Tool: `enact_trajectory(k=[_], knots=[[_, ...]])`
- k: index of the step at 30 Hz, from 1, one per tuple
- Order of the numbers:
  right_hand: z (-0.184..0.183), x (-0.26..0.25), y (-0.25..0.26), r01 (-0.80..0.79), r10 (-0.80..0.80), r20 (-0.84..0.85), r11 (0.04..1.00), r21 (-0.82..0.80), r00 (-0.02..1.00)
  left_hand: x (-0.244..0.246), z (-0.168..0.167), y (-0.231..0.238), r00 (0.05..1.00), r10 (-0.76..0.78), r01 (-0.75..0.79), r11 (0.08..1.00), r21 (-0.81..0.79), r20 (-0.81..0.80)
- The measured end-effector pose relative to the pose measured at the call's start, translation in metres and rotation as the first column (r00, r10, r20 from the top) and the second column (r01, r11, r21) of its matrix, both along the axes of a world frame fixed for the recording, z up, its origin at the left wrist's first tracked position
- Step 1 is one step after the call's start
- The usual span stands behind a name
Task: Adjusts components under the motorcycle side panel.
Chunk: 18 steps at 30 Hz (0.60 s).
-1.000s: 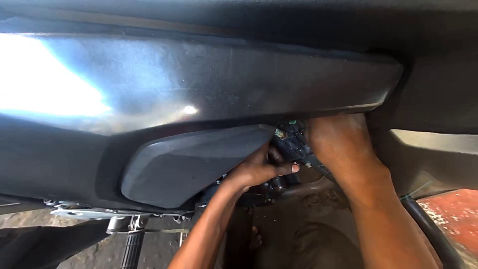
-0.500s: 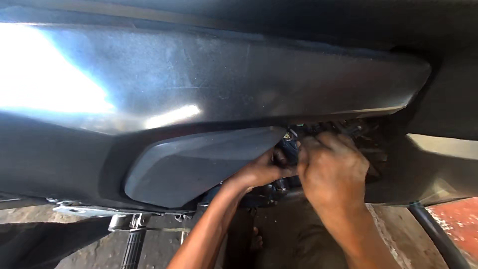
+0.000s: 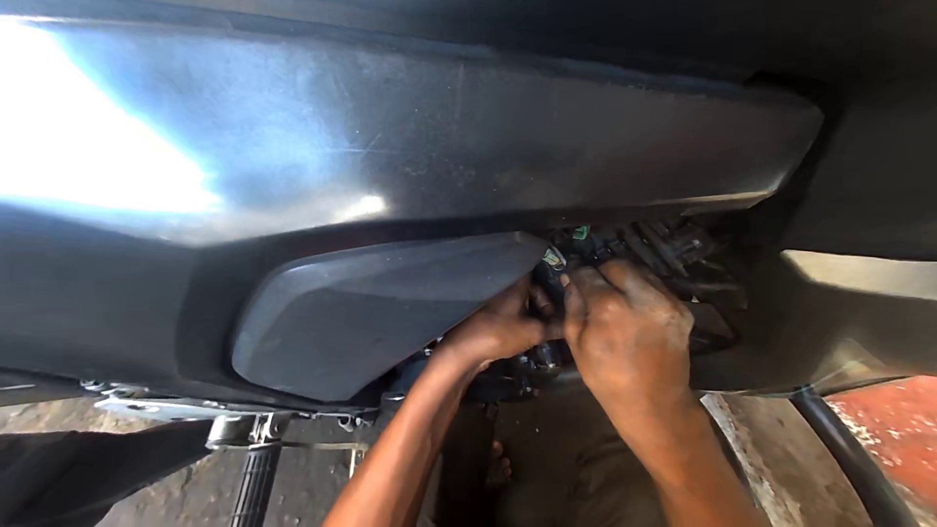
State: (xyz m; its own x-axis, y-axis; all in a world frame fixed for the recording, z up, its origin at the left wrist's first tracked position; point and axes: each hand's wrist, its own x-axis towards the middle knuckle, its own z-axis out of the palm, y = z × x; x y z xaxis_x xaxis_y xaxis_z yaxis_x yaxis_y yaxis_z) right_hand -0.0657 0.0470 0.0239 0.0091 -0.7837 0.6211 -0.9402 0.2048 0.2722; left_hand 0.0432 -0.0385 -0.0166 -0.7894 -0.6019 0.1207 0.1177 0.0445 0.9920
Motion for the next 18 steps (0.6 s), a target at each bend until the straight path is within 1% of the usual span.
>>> enact_trajectory(k=[4,6,10,12,14,16,18], knots=[[0.032,-0.01,-0.011,-0.006,0.007,-0.015,0.997,0.08,1.0,-0.001,0.001,0.0,0.999,0.017,-0.017,1.0,-0.009,0.044],[0.04,-0.014,-0.02,-0.038,0.042,-0.046,0.997,0.069,0.998,0.0,0.002,0.001,0.999,0.011,-0.011,1.0,0.008,0.043],[0.046,-0.023,-0.037,-0.056,0.057,-0.09,0.998,0.011,0.994,0.0,0.003,0.001,0.999,0.008,-0.008,1.0,0.01,0.039],[0.05,-0.026,-0.04,-0.058,0.06,-0.052,0.997,0.043,0.997,-0.001,0.002,0.0,0.999,0.015,-0.015,1.0,0.003,0.042],[0.052,-0.029,-0.04,-0.073,0.075,-0.034,0.995,0.062,0.997,-0.002,0.001,0.002,0.998,0.055,-0.054,0.998,-0.02,0.042],[0.053,-0.029,-0.039,-0.087,0.09,-0.05,0.994,0.064,0.995,-0.002,-0.001,0.002,0.996,0.08,-0.079,0.997,-0.028,0.03],[0.053,-0.028,-0.039,-0.087,0.093,-0.087,0.994,0.063,0.992,-0.001,-0.002,0.001,0.998,0.064,-0.063,0.997,-0.047,0.013]])
